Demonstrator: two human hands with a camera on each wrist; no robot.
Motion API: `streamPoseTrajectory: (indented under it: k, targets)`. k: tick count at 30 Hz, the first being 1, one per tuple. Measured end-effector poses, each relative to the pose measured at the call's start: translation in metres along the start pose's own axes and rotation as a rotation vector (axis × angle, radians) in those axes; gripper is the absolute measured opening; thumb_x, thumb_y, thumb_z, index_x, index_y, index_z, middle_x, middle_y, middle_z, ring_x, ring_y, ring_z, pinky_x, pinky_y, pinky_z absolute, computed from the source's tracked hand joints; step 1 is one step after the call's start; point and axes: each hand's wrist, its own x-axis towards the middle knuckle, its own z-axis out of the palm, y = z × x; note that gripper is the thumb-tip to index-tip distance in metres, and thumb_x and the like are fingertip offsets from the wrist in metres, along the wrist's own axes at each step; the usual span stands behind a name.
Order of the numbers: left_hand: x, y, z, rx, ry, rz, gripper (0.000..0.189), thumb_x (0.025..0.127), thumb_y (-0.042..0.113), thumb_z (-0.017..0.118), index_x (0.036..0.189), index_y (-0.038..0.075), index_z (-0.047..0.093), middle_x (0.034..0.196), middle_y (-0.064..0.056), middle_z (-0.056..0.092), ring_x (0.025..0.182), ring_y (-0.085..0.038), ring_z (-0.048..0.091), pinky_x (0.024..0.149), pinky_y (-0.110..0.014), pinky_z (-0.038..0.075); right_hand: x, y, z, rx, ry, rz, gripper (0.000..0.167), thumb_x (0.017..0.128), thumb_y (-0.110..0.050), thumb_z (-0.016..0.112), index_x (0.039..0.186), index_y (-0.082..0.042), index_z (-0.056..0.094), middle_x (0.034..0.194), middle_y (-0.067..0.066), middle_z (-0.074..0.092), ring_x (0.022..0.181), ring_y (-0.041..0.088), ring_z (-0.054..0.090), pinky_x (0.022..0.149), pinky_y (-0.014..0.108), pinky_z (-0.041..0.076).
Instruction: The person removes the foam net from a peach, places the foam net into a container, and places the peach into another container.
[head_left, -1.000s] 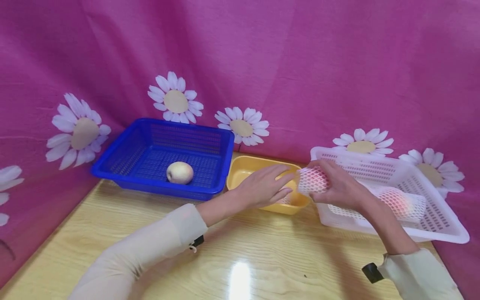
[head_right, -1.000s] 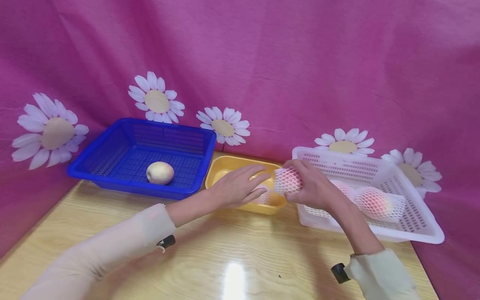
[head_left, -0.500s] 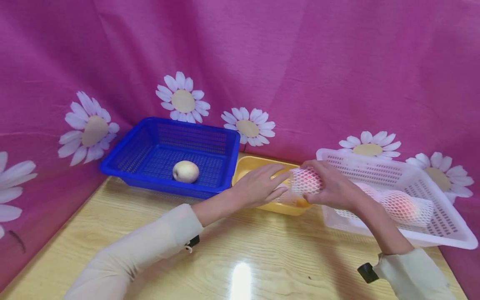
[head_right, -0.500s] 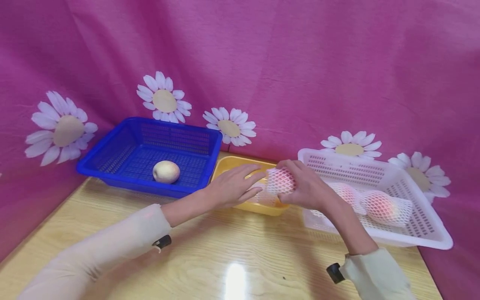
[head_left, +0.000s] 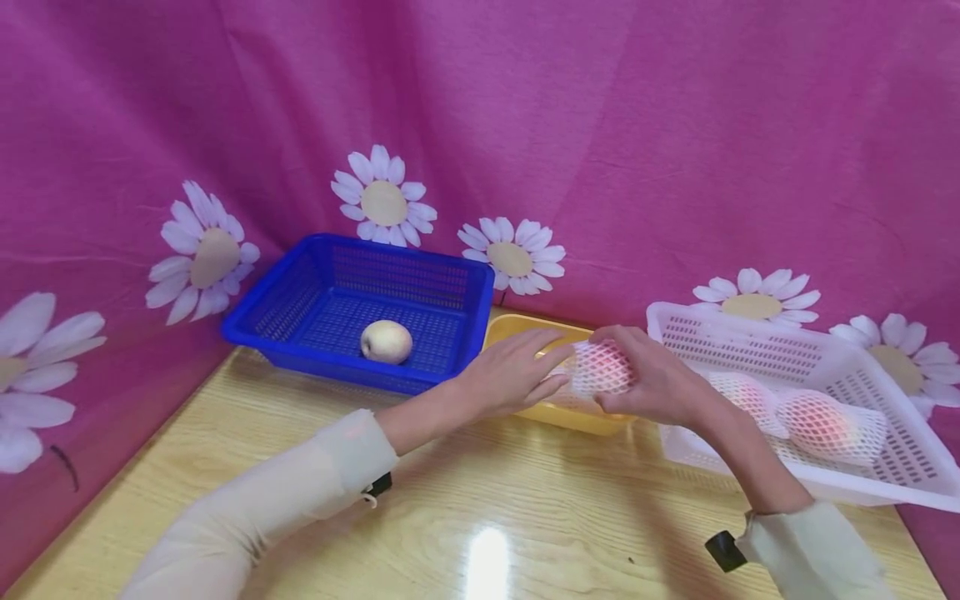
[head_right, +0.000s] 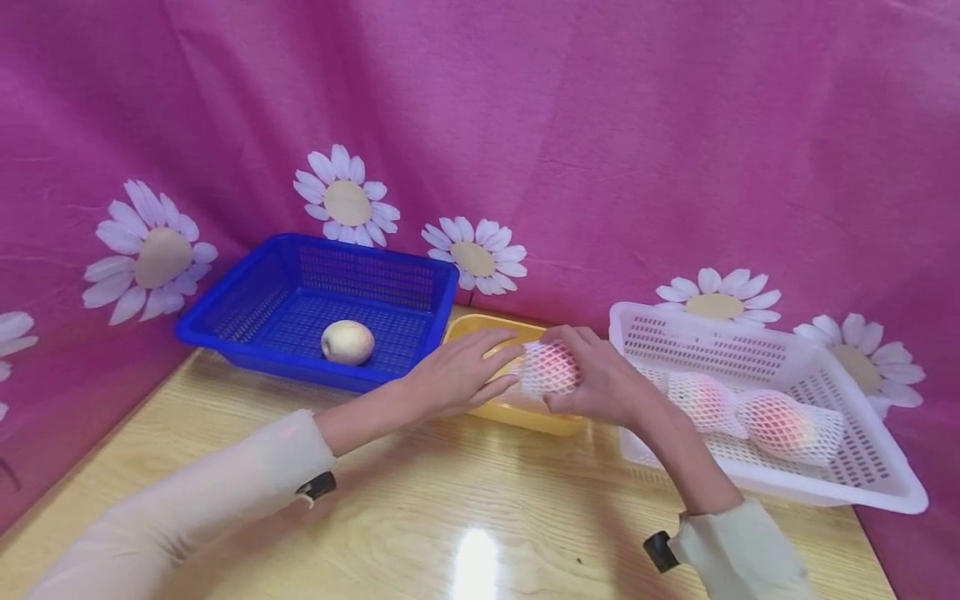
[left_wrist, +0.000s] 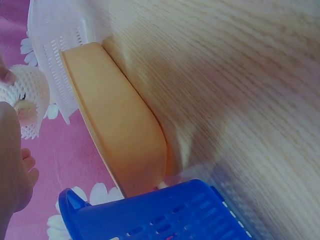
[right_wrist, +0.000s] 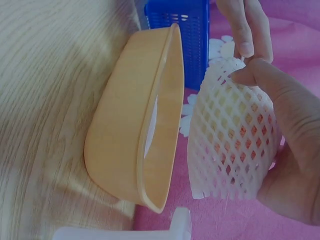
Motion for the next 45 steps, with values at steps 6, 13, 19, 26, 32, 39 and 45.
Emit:
streamPoseTrajectory:
  k: [6,13,19,26,32,39,45]
  targets:
    - [-0.006,0.002,0.000,-0.020,-0.005,-0.004,0.040,0.103,0.036,0.053,0.134,0.009,0.058,0.133,-0.014,0.058,0.121,-0.026,0.056,0.102,-0.035,0.046,-0.003,-0.004,0.005,0.019,-0.014,0.007,0.063,0.072,-0.021,0.083,0.128,-0.013,0.054,0.117,0.009,0.058,0.101,0.022,0.054,0.082,0.043,0.049]
    - [-0.015,0.005,0.004,-0.024,-0.003,0.001,0.041,0.103,0.036,0.054,0.133,0.010,0.059,0.132,-0.014,0.058,0.121,-0.026,0.056,0.100,-0.035,0.047,-0.010,-0.006,0.011,0.031,-0.026,0.017,0.065,0.072,-0.022,0.084,0.129,-0.015,0.053,0.118,0.005,0.056,0.098,0.019,0.053,0.076,0.038,0.051]
    - [-0.018,0.010,0.005,-0.030,-0.007,0.013,0.041,0.103,0.036,0.053,0.134,0.009,0.058,0.133,-0.013,0.057,0.123,-0.026,0.055,0.102,-0.036,0.046,-0.016,-0.007,0.014,0.036,-0.021,-0.011,0.066,0.072,-0.022,0.085,0.129,-0.013,0.053,0.120,0.003,0.057,0.101,0.017,0.054,0.081,0.039,0.050]
    - [-0.024,0.015,0.004,-0.032,0.000,0.044,0.040,0.103,0.035,0.054,0.133,0.008,0.058,0.133,-0.015,0.058,0.123,-0.026,0.055,0.107,-0.035,0.042,-0.020,-0.007,0.017,0.052,-0.007,-0.048,0.064,0.072,-0.020,0.085,0.127,-0.011,0.055,0.116,0.001,0.059,0.098,0.015,0.054,0.080,0.037,0.050]
    - [-0.028,0.018,0.007,-0.020,-0.016,0.051,0.042,0.103,0.036,0.054,0.133,0.007,0.057,0.133,-0.014,0.058,0.124,-0.026,0.055,0.108,-0.034,0.041,-0.024,-0.009,0.020,0.071,-0.024,-0.046,0.063,0.073,-0.021,0.084,0.128,-0.012,0.055,0.117,0.001,0.059,0.099,0.015,0.054,0.081,0.037,0.050]
    - [-0.033,0.022,0.008,-0.036,-0.018,0.058,0.045,0.101,0.037,0.058,0.133,0.006,0.057,0.134,-0.016,0.057,0.123,-0.028,0.056,0.106,-0.034,0.043,-0.029,-0.012,0.024,0.078,-0.033,-0.036,0.064,0.073,-0.022,0.084,0.129,-0.011,0.054,0.117,0.003,0.058,0.098,0.015,0.055,0.080,0.036,0.051]
    - [-0.037,0.024,0.007,-0.064,-0.045,0.050,0.048,0.100,0.040,0.059,0.135,0.007,0.056,0.137,-0.017,0.055,0.126,-0.029,0.054,0.107,-0.035,0.042,-0.034,-0.014,0.029,0.065,-0.027,-0.036,0.066,0.073,-0.025,0.084,0.130,-0.012,0.055,0.117,0.004,0.058,0.099,0.016,0.056,0.080,0.037,0.051]
